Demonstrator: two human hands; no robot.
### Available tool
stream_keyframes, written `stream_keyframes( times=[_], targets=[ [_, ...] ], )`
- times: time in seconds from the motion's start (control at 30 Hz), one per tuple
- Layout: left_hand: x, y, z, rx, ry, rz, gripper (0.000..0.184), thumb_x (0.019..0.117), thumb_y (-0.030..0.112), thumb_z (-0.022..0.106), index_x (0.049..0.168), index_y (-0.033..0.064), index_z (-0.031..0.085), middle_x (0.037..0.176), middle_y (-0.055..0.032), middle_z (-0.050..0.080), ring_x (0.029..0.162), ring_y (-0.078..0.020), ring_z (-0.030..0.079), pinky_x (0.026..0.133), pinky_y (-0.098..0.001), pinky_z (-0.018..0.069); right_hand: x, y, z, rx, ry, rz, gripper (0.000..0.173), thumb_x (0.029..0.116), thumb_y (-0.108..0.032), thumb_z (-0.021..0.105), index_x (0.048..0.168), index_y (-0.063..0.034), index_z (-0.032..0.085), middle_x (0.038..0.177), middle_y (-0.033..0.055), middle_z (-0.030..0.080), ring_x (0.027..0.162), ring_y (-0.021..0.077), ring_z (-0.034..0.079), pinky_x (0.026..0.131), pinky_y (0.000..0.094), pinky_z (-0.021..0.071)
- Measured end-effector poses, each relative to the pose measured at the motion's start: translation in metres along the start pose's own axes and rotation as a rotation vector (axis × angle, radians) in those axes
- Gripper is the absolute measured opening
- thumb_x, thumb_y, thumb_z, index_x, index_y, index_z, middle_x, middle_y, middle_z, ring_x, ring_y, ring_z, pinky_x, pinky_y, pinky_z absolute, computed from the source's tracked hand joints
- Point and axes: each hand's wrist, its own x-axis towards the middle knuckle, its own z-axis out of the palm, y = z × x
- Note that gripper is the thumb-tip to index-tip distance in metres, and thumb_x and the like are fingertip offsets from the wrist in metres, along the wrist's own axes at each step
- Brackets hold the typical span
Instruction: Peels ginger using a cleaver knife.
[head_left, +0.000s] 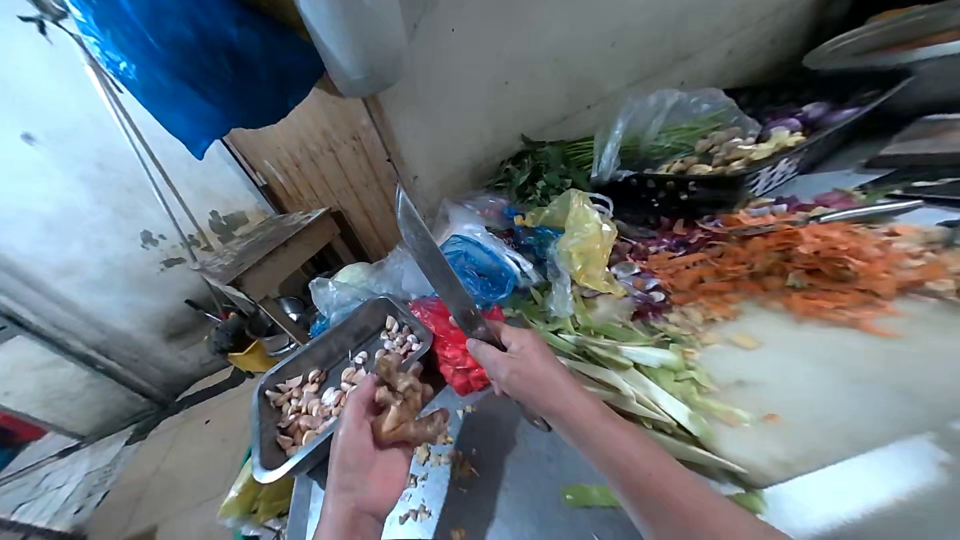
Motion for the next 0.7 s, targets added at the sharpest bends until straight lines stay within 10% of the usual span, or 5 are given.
stream_keyframes(
  times=[0.27, 0.7],
  targets=[
    [0.006, -0.030, -0.022, -0.126, 0.009, -0.031, 0.047, 0.1117, 0.038, 0.023, 0.118, 0.0063, 0.057, 0.095, -0.0138, 0.069, 0.081, -0.0288, 0.071, 0.075, -0.0513, 0.0616, 0.009, 0.028, 0.009, -0.536, 0.135, -0.376, 0.036, 0.1028, -0.021, 0.054, 0.136, -0.0189, 0.068, 0.107, 0.0107, 0.075, 0.099, 0.0269, 0.072, 0.090, 0.0510, 0.0563],
    [0.017, -0.018, -0.042, -0.407, -0.044, -0.111, 0.041, 0.1112, 0.031, 0.028, 0.126, 0.0010, 0.052, 0.113, -0.0231, 0.064, 0.096, -0.0372, 0.069, 0.082, -0.0539, 0.0589, 0.018, 0.050, 0.023, -0.581, 0.162, -0.539, 0.035, 0.1007, -0.017, 0.052, 0.127, -0.0036, 0.071, 0.094, 0.0125, 0.074, 0.078, 0.0164, 0.070, 0.076, 0.0352, 0.0591]
  ],
)
